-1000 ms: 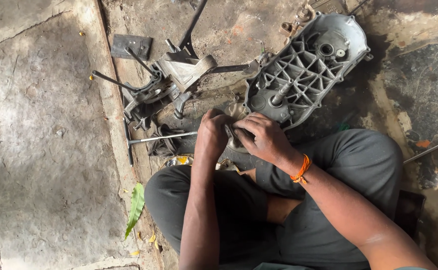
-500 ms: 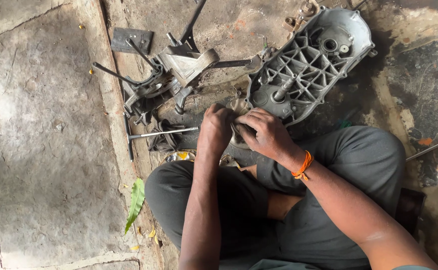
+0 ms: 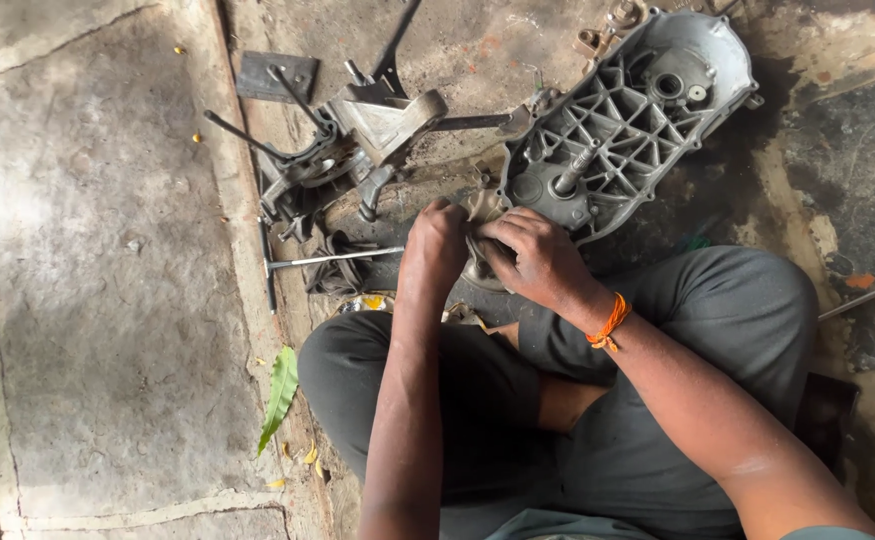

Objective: The person sits on the floor working on a motorcycle engine crankcase. They use a T-handle wrench to loosen and tighten bolts on the engine casing, tap a shaft into place with a hammer, and fit small components onto the housing by hand.

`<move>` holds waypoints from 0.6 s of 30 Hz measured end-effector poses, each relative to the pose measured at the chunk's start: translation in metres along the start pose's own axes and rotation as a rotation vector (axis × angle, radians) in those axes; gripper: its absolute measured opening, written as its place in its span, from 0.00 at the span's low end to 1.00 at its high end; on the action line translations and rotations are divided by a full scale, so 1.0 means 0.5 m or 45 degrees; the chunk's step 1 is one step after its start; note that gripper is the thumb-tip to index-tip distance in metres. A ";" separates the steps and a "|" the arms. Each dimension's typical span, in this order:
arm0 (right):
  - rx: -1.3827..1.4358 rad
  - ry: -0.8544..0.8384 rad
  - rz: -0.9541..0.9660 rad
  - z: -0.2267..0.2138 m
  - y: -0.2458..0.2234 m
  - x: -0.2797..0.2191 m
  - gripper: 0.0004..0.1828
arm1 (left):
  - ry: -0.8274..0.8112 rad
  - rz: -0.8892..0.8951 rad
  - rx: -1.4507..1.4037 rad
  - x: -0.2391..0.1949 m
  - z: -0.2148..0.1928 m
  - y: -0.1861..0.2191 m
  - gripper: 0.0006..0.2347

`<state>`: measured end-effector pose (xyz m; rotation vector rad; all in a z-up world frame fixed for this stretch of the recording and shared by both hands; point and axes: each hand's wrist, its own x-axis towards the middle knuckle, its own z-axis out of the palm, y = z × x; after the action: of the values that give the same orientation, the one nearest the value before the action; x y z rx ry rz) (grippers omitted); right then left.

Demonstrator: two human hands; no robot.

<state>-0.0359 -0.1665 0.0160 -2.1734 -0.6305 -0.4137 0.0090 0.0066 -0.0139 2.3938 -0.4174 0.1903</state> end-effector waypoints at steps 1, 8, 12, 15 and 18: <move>-0.015 -0.001 -0.003 0.000 -0.001 0.000 0.07 | 0.003 0.016 -0.041 0.000 0.000 -0.002 0.03; -0.084 0.000 -0.031 0.002 0.002 -0.005 0.07 | 0.013 0.073 -0.281 0.020 0.005 -0.098 0.07; -0.076 -0.004 -0.031 -0.001 -0.002 -0.004 0.07 | -0.105 -0.211 0.036 0.082 -0.085 -0.174 0.09; -0.097 -0.007 -0.046 0.003 -0.003 0.000 0.07 | -0.075 -0.395 0.231 0.096 -0.089 -0.289 0.10; -0.106 -0.015 -0.053 0.003 -0.003 0.006 0.07 | -0.407 -0.918 0.105 0.077 -0.040 -0.354 0.16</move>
<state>-0.0340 -0.1634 0.0172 -2.2463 -0.6767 -0.4565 0.1061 0.1362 -0.0978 2.4964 0.3337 -0.5100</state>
